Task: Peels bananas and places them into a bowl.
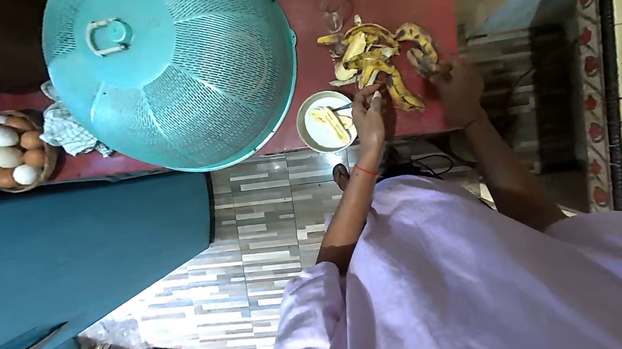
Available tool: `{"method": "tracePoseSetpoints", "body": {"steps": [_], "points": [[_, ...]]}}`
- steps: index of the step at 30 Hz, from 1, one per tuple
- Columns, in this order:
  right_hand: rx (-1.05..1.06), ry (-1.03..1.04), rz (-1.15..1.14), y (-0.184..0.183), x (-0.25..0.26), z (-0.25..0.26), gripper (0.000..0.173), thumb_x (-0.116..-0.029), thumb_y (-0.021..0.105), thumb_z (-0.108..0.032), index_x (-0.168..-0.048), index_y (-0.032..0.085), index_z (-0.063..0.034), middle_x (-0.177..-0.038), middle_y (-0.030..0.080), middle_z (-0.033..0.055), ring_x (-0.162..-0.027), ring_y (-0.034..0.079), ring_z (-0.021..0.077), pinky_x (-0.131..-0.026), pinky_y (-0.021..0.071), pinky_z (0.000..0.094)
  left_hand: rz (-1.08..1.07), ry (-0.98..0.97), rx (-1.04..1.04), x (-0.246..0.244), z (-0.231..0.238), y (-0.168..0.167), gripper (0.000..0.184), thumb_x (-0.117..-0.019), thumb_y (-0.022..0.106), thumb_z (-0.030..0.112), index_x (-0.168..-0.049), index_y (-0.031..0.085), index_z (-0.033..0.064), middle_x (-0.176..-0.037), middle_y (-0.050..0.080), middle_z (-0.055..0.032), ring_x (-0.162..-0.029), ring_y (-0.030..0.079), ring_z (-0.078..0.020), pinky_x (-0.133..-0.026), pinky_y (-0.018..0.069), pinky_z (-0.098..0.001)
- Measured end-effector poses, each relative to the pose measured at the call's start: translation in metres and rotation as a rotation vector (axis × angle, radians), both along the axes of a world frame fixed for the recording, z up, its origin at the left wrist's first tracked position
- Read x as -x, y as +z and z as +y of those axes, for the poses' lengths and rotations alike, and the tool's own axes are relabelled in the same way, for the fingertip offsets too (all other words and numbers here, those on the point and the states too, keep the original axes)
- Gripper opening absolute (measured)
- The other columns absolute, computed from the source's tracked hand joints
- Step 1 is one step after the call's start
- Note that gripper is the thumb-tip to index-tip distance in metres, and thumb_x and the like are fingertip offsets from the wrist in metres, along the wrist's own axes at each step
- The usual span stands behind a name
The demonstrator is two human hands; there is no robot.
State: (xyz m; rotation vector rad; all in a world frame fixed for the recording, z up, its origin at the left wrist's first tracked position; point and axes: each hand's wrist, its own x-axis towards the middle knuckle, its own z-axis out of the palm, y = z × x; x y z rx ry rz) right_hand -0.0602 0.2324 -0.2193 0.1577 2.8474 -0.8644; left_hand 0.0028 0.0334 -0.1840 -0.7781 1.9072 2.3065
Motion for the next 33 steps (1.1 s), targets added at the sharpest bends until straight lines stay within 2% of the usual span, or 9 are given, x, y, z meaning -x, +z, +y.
{"method": "tracePoseSetpoints", "body": {"steps": [7, 11, 15, 17, 21, 25, 29, 31, 33], "points": [[-0.004, -0.026, -0.151, -0.015, 0.017, 0.005, 0.042, -0.0965, 0.07, -0.031, -0.124, 0.067, 0.0018, -0.121, 0.067, 0.0295, -0.113, 0.064, 0.0498, -0.094, 0.0469, 0.0715, -0.037, -0.141, 0.01, 0.001, 0.017, -0.006, 0.028, -0.1066, 0.049, 0.014, -0.125, 0.061, -0.0038, -0.105, 0.065, -0.0152, -0.091, 0.064, -0.0183, -0.084, 0.0552, -0.0369], [0.441, -0.124, -0.239, -0.015, 0.008, 0.01, 0.041, -0.0945, 0.072, -0.026, -0.12, 0.065, 0.0052, -0.108, 0.07, 0.0208, -0.096, 0.069, 0.0291, -0.088, 0.0576, 0.0513, -0.102, -0.289, 0.002, 0.005, 0.027, -0.014, 0.034, -0.1083, 0.048, 0.021, -0.13, 0.059, -0.0027, -0.105, 0.066, -0.0148, -0.088, 0.064, -0.018, -0.081, 0.0552, -0.0358], [0.423, 0.04, -0.136, 0.029, -0.016, 0.0, 0.039, -0.092, 0.078, -0.026, -0.119, 0.07, 0.0016, -0.104, 0.071, 0.0202, -0.095, 0.069, 0.0289, -0.09, 0.0557, 0.0522, -0.156, -0.286, -0.104, 0.014, 0.035, 0.0, 0.066, -0.1064, 0.054, 0.036, -0.159, 0.026, 0.0086, -0.139, 0.056, -0.0227, -0.112, 0.065, -0.0279, -0.092, 0.057, -0.0443], [0.367, 0.117, -0.022, 0.055, -0.029, -0.011, 0.037, -0.0902, 0.079, -0.022, -0.119, 0.071, 0.0003, -0.1, 0.072, 0.0191, -0.088, 0.069, 0.0279, -0.084, 0.0565, 0.0504, -0.115, -0.174, -0.18, 0.02, 0.04, 0.011, 0.072, -0.104, 0.059, 0.034, -0.159, 0.02, 0.0089, -0.122, 0.062, -0.0204, -0.093, 0.068, -0.0234, -0.081, 0.06, -0.0399], [0.424, 0.201, 0.212, 0.079, -0.038, -0.013, 0.041, -0.0942, 0.074, -0.025, -0.127, 0.068, -0.0004, -0.116, 0.07, 0.0204, -0.097, 0.068, 0.0265, -0.086, 0.0565, 0.0441, -0.062, 0.012, -0.415, 0.029, 0.035, 0.037, 0.056, -0.1048, 0.057, 0.019, -0.15, 0.027, 0.0054, -0.114, 0.062, -0.0188, -0.085, 0.069, -0.0239, -0.073, 0.062, -0.0387], [0.458, 0.2, 0.231, 0.091, -0.046, -0.011, 0.049, -0.1091, 0.043, -0.031, -0.148, 0.052, -0.0027, -0.142, 0.06, 0.0186, -0.122, 0.063, 0.0226, -0.104, 0.0513, 0.0423, -0.093, 0.069, -0.693, 0.033, 0.02, 0.062, 0.035, -0.1095, 0.046, 0.026, -0.135, 0.046, 0.0017, -0.115, 0.064, -0.0162, -0.094, 0.07, -0.0248, -0.084, 0.0614, -0.0381], [0.511, 0.253, 0.326, 0.096, -0.062, -0.025, 0.044, -0.1094, 0.038, -0.021, -0.146, 0.056, -0.0032, -0.122, 0.069, 0.0137, -0.091, 0.063, 0.011, -0.083, 0.0531, 0.0317, -0.096, 0.104, -0.832, 0.03, 0.014, 0.081, 0.026, -0.1097, 0.045, 0.026, -0.122, 0.054, 0.0048, -0.106, 0.067, -0.0122, -0.092, 0.071, -0.0213, -0.084, 0.0615, -0.034], [0.464, 0.295, 0.319, 0.102, -0.071, -0.03, 0.046, -0.1108, 0.039, -0.021, -0.154, 0.048, -0.0081, -0.143, 0.062, 0.0126, -0.109, 0.067, 0.0138, -0.092, 0.0544, 0.033, -0.131, 0.119, -0.84, 0.027, 0.012, 0.086, 0.025, -0.1092, 0.046, 0.027, -0.121, 0.055, 0.0067, -0.103, 0.067, -0.0095, -0.088, 0.071, -0.0183, -0.082, 0.0612, -0.031], [0.401, 0.332, 0.341, 0.104, -0.075, -0.032, 0.049, -0.1112, 0.04, -0.022, -0.158, 0.042, -0.0103, -0.146, 0.06, 0.0136, -0.113, 0.068, 0.0187, -0.093, 0.0557, 0.0366, -0.159, 0.124, -0.845, 0.026, 0.01, 0.087, 0.026, -0.1086, 0.047, 0.028, -0.123, 0.054, 0.0074, -0.104, 0.066, -0.0086, -0.089, 0.07, -0.0171, -0.082, 0.0605, -0.03]]}}
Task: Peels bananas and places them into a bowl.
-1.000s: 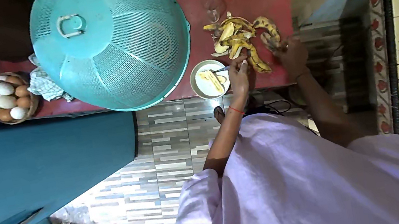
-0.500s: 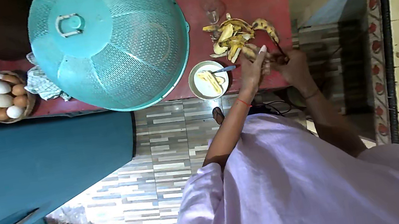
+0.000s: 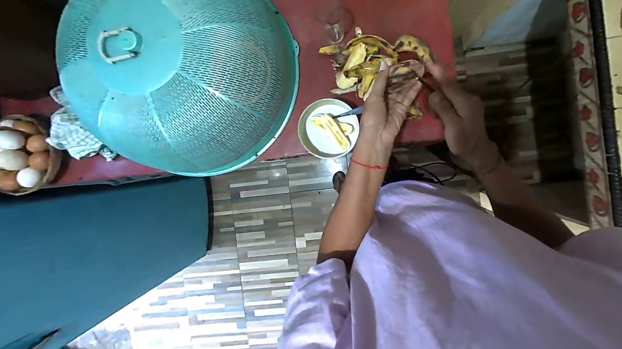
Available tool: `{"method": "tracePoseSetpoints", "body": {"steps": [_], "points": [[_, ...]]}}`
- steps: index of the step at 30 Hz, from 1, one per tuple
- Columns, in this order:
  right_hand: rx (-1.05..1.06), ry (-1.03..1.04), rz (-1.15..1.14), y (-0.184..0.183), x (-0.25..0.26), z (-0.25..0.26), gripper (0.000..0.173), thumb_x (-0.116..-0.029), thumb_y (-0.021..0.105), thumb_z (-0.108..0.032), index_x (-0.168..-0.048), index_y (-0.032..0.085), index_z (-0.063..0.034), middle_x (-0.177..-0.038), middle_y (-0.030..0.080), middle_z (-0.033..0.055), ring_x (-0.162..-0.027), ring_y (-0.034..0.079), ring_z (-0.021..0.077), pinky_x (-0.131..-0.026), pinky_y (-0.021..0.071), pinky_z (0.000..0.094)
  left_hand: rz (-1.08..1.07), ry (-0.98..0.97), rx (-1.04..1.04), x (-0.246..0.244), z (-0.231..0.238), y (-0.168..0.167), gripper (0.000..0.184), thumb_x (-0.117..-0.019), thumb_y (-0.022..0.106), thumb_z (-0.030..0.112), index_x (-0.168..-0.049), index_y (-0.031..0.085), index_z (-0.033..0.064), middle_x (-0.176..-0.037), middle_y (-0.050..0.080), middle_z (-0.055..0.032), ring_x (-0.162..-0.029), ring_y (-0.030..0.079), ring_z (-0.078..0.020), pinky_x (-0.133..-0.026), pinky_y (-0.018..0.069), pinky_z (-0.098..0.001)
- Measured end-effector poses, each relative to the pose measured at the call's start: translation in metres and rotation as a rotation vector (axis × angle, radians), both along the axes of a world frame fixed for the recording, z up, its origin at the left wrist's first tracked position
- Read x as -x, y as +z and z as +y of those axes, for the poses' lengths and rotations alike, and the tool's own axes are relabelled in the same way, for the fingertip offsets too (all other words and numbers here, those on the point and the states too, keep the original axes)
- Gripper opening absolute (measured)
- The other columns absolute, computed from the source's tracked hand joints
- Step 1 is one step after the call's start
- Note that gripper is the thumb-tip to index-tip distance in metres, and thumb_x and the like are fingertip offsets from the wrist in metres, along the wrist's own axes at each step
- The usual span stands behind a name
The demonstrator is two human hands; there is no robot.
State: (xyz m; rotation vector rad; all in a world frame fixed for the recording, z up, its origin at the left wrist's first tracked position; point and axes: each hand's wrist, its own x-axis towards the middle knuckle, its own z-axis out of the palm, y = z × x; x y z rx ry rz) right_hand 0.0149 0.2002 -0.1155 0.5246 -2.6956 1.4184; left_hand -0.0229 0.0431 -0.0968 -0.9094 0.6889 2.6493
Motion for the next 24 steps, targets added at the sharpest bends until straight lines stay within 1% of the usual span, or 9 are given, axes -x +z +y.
{"method": "tracePoseSetpoints", "body": {"steps": [1, 7, 11, 14, 15, 17, 19, 22, 24], "points": [[-0.011, 0.003, 0.034, 0.0, -0.002, -0.001, 0.049, -0.1112, 0.041, -0.022, -0.159, 0.041, -0.0111, -0.134, 0.065, 0.0167, -0.1, 0.069, 0.0222, -0.082, 0.0572, 0.0395, -0.011, 0.0, -0.017, -0.001, -0.001, 0.0, 0.028, -0.1081, 0.048, 0.029, -0.126, 0.053, 0.0074, -0.106, 0.066, -0.0091, -0.091, 0.069, -0.0176, -0.083, 0.0601, -0.0304], [-0.122, -0.005, 0.144, 0.0, 0.002, -0.006, 0.047, -0.1117, 0.04, -0.025, -0.155, 0.047, -0.0075, -0.109, 0.074, 0.0198, -0.076, 0.07, 0.029, -0.064, 0.0561, 0.0459, -0.056, 0.004, -0.085, -0.003, -0.006, -0.004, 0.029, -0.107, 0.05, 0.031, -0.126, 0.052, 0.01, -0.106, 0.066, -0.0094, -0.087, 0.07, -0.0174, -0.079, 0.0603, -0.0282], [-0.159, -0.003, 0.164, 0.002, 0.004, -0.008, 0.046, -0.1112, 0.042, -0.023, -0.154, 0.049, -0.0076, -0.103, 0.074, 0.0193, -0.073, 0.07, 0.0306, -0.061, 0.0554, 0.0484, -0.076, 0.007, -0.096, -0.004, -0.008, -0.004, 0.029, -0.1066, 0.051, 0.032, -0.124, 0.052, 0.0089, -0.103, 0.066, -0.0098, -0.085, 0.069, -0.0176, -0.077, 0.0606, -0.029], [-0.029, 0.013, 0.018, 0.004, 0.001, -0.006, 0.046, -0.1109, 0.042, -0.024, -0.155, 0.048, -0.0119, -0.104, 0.073, 0.015, -0.077, 0.067, 0.0219, -0.067, 0.0559, 0.0406, -0.048, -0.03, -0.094, -0.006, -0.011, -0.007, 0.028, -0.1066, 0.05, 0.033, -0.121, 0.053, 0.0085, -0.1, 0.067, -0.0106, -0.083, 0.07, -0.0198, -0.078, 0.0615, -0.033], [0.055, 0.027, -0.061, 0.006, -0.001, -0.004, 0.046, -0.111, 0.04, -0.022, -0.155, 0.048, -0.012, -0.094, 0.066, 0.0113, -0.071, 0.059, 0.0169, -0.062, 0.0522, 0.034, 0.019, -0.035, -0.068, -0.007, -0.012, -0.01, 0.027, -0.1076, 0.048, 0.03, -0.124, 0.053, 0.01, -0.104, 0.067, -0.0118, -0.089, 0.071, -0.0226, -0.082, 0.0613, -0.0373], [0.186, 0.014, -0.161, 0.007, -0.001, 0.0, 0.045, -0.1114, 0.037, -0.023, -0.153, 0.048, -0.0117, -0.078, 0.055, 0.0056, -0.057, 0.046, 0.0112, -0.05, 0.0429, 0.0262, 0.196, -0.041, 0.08, -0.011, -0.011, -0.015, 0.046, -0.107, 0.049, 0.017, -0.149, 0.03, 0.0181, -0.121, 0.061, -0.0163, -0.1, 0.068, -0.0301, -0.085, 0.0596, -0.0479], [0.195, -0.011, -0.195, 0.011, 0.0, 0.005, 0.044, -0.112, 0.036, -0.024, -0.153, 0.048, -0.0129, -0.081, 0.057, 0.0056, -0.057, 0.045, 0.0103, -0.05, 0.0423, 0.0253, 0.329, -0.044, 0.326, -0.012, -0.009, -0.018, 0.067, -0.1005, 0.056, 0.003, -0.153, 0.016, 0.014, -0.125, 0.056, -0.0177, -0.099, 0.069, -0.0286, -0.082, 0.0615, -0.0474], [0.177, -0.028, -0.199, 0.017, 0.001, 0.008, 0.045, -0.1122, 0.038, -0.028, -0.151, 0.051, -0.0118, -0.083, 0.058, 0.0057, -0.059, 0.046, 0.0101, -0.052, 0.0429, 0.0255, 0.525, -0.131, 0.808, -0.015, -0.009, -0.021, 0.066, -0.0944, 0.066, 0.004, -0.151, 0.032, -0.0009, -0.137, 0.053, -0.0203, -0.118, 0.061, -0.0223, -0.099, 0.0551, -0.0381], [0.162, -0.016, -0.177, 0.021, 0.002, 0.007, 0.045, -0.1122, 0.037, -0.029, -0.15, 0.052, -0.0098, -0.08, 0.057, 0.0046, -0.06, 0.046, 0.01, -0.053, 0.0433, 0.026, 0.617, -0.174, 1.01, -0.017, -0.007, -0.022, 0.057, -0.0942, 0.068, 0.005, -0.144, 0.042, -0.0031, -0.136, 0.055, -0.022, -0.121, 0.061, -0.0243, -0.101, 0.0546, -0.0382]]}}
